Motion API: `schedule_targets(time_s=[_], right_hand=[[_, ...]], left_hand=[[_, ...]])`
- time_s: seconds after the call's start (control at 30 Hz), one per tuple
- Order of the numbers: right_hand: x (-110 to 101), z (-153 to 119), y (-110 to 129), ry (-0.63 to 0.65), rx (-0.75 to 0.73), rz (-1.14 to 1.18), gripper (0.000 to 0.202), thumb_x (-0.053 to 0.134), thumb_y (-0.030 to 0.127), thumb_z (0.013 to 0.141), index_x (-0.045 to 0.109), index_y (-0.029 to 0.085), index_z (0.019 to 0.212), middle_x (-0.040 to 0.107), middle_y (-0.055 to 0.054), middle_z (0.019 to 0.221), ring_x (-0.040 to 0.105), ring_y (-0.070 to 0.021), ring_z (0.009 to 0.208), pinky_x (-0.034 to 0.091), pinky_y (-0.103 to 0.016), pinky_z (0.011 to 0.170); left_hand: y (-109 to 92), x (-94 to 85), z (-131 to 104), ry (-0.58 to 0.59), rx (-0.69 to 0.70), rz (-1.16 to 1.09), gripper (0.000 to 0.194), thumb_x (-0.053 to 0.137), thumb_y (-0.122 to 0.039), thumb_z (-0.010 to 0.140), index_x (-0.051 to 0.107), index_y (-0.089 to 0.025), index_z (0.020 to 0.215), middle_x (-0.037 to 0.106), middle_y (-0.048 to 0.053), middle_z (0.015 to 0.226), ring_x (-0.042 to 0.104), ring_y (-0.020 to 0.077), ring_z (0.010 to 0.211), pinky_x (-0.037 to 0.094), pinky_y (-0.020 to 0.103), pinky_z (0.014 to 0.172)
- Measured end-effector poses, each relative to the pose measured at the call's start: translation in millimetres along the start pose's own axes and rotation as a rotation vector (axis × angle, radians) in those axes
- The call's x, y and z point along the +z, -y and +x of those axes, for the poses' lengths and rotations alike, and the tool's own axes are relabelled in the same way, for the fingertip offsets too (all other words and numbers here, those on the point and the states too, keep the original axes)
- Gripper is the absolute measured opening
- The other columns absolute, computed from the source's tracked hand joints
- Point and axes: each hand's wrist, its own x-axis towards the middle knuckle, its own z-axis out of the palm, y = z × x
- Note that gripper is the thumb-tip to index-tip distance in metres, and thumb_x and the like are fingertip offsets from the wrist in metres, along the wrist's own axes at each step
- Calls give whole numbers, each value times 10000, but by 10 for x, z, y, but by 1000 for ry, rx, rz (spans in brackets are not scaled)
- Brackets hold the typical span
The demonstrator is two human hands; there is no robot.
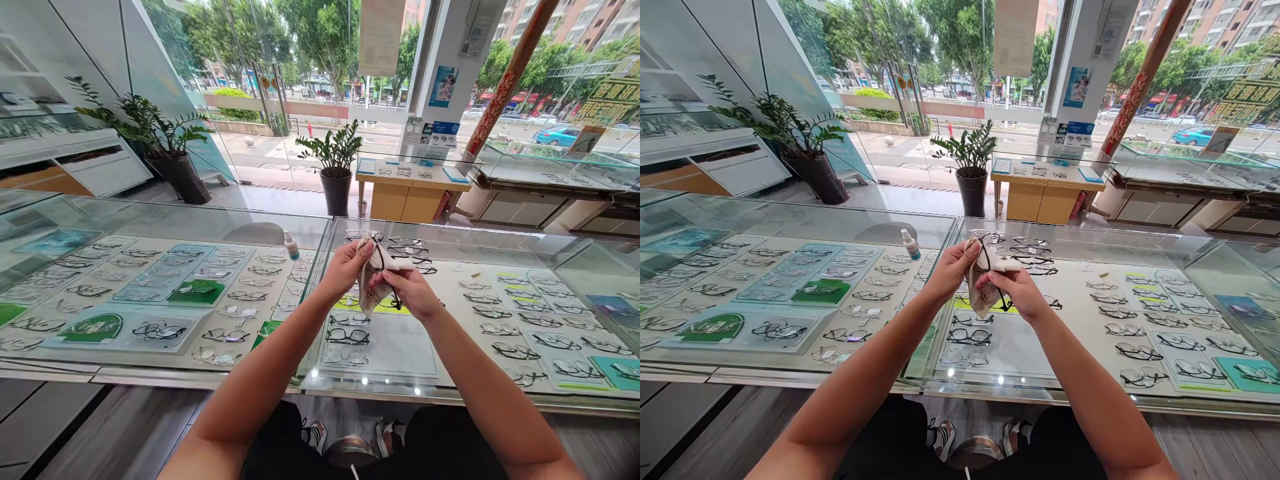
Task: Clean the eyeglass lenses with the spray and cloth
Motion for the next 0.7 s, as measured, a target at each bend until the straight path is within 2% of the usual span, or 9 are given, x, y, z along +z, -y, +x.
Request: schedule_targets(time_s=[0.07,0.17,0.27,0.37,0.47,0.6,0.7], right_hand=[[-29,11,35,-7,2,8,365,907,577,812,836,220,850,817,-64,878,751,-233,855,612,-389,856],[-61,32,66,-11,-12,37,381,913,573,802,821,204,829,823,-77,892,754,-230,854,609,-399,888],[-48,39,31,-3,-18,58,391,903,592,805,819,212,833,818,-72,884,753,-233,882,601,-402,920],[-5,31,-37,14,-8,51,398,888,606,820,823,214,841,800,-58,844,746,-231,884,589,-396,927],[32,16,-58,43,-14,41,373,875,582,846,823,212,849,796,-51,850,744,-228,895,582,-387,927],[36,5,15,66,15,86,327,866,529,849,825,204,847,807,-66,880,740,-239,905,589,-386,910],[16,13,55,46,25,152,295,887,486,812,814,201,830,813,-72,886,741,-234,892,587,-381,905]], left_hand=[[-38,-50,9,1,6,23,524,776,-670,909,676,-165,811,681,21,666,604,131,566,475,251,567],[-54,-99,8,33,-7,30,450,840,-591,886,739,-159,960,733,44,824,659,147,715,529,254,680],[-21,-71,-13,72,-33,-11,447,911,-492,840,722,-187,1106,733,27,829,657,145,700,534,258,686],[16,9,-39,40,-42,-47,421,923,-480,828,663,-206,1014,670,-23,662,584,117,538,473,243,574],[23,59,-48,-22,-24,-23,434,856,-568,875,619,-205,877,638,-31,589,536,107,448,411,238,489],[-4,27,-33,-38,-39,-5,509,756,-677,921,626,-195,823,642,-10,587,566,128,456,434,258,480],[-11,-5,-20,3,-72,-85,506,829,-659,864,657,-184,889,670,-1,668,600,128,523,489,267,544]])
